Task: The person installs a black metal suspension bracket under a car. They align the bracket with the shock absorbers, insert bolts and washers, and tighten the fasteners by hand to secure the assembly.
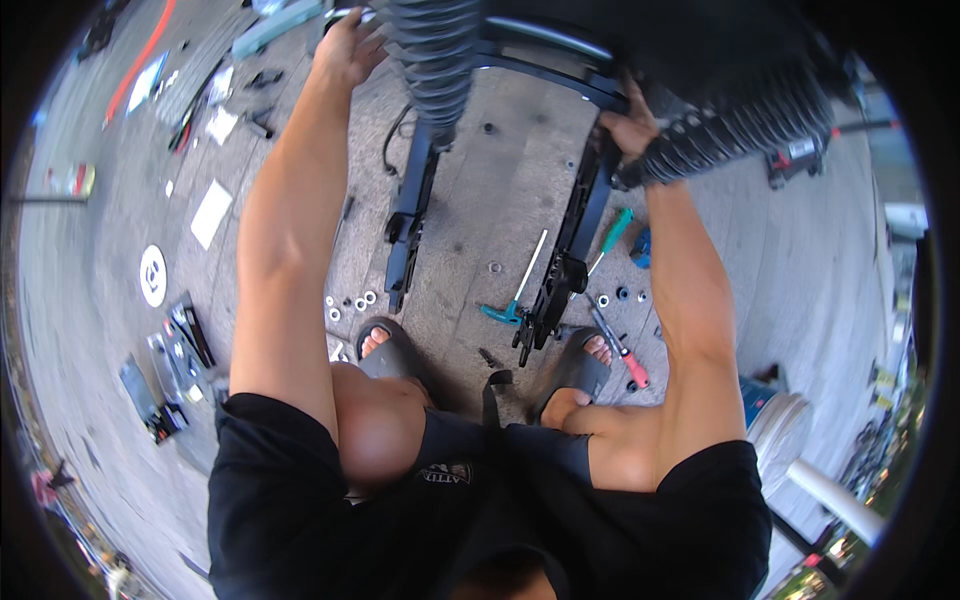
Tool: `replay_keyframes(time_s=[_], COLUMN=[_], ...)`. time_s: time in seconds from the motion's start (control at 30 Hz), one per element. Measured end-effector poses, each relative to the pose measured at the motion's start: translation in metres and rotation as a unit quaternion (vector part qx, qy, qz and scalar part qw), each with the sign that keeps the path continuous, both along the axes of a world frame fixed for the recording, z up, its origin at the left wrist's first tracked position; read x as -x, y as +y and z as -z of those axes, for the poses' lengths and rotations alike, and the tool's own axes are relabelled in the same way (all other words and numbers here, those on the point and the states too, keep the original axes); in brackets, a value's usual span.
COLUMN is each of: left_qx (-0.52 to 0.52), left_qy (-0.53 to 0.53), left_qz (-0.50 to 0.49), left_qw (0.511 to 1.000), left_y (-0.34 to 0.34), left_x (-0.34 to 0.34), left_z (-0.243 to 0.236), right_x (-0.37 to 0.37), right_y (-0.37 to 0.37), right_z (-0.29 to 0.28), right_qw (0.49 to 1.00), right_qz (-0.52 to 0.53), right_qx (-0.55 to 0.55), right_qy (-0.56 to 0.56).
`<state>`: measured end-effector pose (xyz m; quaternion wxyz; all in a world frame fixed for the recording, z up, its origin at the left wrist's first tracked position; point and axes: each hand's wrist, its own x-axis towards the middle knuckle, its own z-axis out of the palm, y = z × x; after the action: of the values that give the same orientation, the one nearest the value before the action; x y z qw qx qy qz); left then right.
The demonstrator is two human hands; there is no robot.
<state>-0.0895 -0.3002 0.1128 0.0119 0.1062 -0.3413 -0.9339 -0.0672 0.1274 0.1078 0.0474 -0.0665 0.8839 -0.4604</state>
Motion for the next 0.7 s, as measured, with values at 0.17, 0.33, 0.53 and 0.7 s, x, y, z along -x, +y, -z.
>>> replay_keyframes(time_s=[0.17,0.33,0.53,0.7], left_qx=[0.054,-0.008,0.138,0.353], left_qy=[-0.095,0.014,0.034,0.033], left_qz=[-0.096,-0.066,-0.179,-0.260], left_qw=[0.989,0.998,0.973,0.898], left_y=[0.011,0.023,0.050,0.078], left_x=[-0.004,-0.016,-0.061,-0.164], left_z=[-0.004,0.003,0.023,0.044], right_x=[-0.018,-0.017,-0.006,-0.009], right_y=[-0.003,0.002,0.038,0.042], right_z=[-0.017,-0.026,-0.013,-0.023], right_qw=[0.977,0.974,0.986,0.957], right_qz=[-0.005,0.053,-0.012,0.093], right_qx=[0.172,0.160,0.124,0.180], right_qy=[-0.126,-0.152,-0.115,-0.206])
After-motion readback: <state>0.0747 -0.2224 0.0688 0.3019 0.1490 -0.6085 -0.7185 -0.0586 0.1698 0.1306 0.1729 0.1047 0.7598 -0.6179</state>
